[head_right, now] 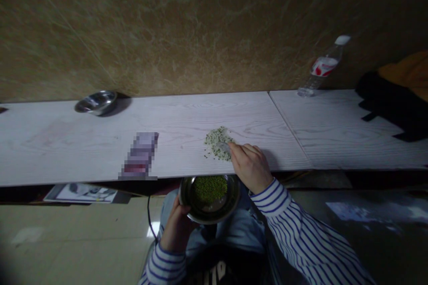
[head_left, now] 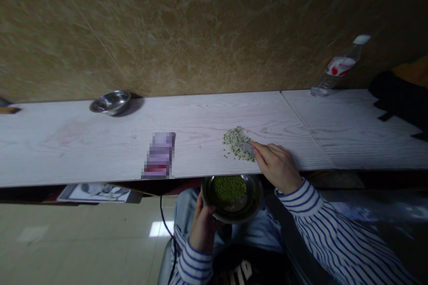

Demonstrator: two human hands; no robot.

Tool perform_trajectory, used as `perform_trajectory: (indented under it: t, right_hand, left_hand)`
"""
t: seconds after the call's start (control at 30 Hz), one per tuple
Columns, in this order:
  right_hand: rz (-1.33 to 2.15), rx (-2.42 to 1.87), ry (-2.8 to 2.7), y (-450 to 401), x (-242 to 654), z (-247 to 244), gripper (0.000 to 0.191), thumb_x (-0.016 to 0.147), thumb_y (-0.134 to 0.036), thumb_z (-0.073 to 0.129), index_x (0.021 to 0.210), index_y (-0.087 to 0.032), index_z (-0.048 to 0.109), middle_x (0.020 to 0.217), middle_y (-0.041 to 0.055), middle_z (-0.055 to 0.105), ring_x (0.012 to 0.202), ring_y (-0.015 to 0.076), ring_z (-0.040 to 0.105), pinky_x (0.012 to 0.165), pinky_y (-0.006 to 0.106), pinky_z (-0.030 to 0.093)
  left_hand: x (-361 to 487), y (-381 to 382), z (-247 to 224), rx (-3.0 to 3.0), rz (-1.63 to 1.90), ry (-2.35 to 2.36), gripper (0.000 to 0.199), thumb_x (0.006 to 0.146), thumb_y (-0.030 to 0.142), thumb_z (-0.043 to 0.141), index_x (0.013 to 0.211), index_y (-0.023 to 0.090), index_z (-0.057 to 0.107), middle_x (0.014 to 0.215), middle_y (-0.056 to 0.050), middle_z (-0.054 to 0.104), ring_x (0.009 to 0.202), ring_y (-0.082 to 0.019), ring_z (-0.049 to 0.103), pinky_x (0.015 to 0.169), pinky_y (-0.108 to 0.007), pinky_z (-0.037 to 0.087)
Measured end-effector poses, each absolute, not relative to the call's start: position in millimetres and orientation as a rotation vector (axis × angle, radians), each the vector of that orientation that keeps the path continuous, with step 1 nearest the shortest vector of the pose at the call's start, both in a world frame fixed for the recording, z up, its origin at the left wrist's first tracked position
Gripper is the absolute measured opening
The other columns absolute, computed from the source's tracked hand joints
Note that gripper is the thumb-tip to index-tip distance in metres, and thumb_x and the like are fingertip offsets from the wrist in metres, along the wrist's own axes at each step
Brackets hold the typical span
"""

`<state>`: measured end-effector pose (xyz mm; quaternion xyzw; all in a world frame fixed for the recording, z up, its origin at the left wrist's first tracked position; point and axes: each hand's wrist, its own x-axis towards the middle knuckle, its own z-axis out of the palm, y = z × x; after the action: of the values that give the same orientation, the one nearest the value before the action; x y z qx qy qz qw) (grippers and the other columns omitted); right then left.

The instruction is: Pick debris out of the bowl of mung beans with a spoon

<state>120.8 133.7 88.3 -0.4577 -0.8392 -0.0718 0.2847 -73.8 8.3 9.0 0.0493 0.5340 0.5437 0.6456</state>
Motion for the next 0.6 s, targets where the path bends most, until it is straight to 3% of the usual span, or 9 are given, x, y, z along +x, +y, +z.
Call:
perform_trajectory:
  t: [0.6]
  right_hand:
    - [-0.236, -1.122, -2.409, 120.9, 97.4, 95.1, 0.026, 0.089, -0.010, 0.049, 0.111, -0.016, 0.062, 0.087, 0.0058, 0.073, 0.080, 0.0193, 0.060, 0.072, 0.034, 0.036]
  left_hand:
    - [-75.8, 7.1, 7.8, 0.089, 1.247, 1.218, 0.071, 0.060, 0.030, 0.061, 0.129, 0.034, 0.046, 0.115, -0.007, 0.060, 0.093, -0.029, 0.060, 0.061, -0.037, 0.052]
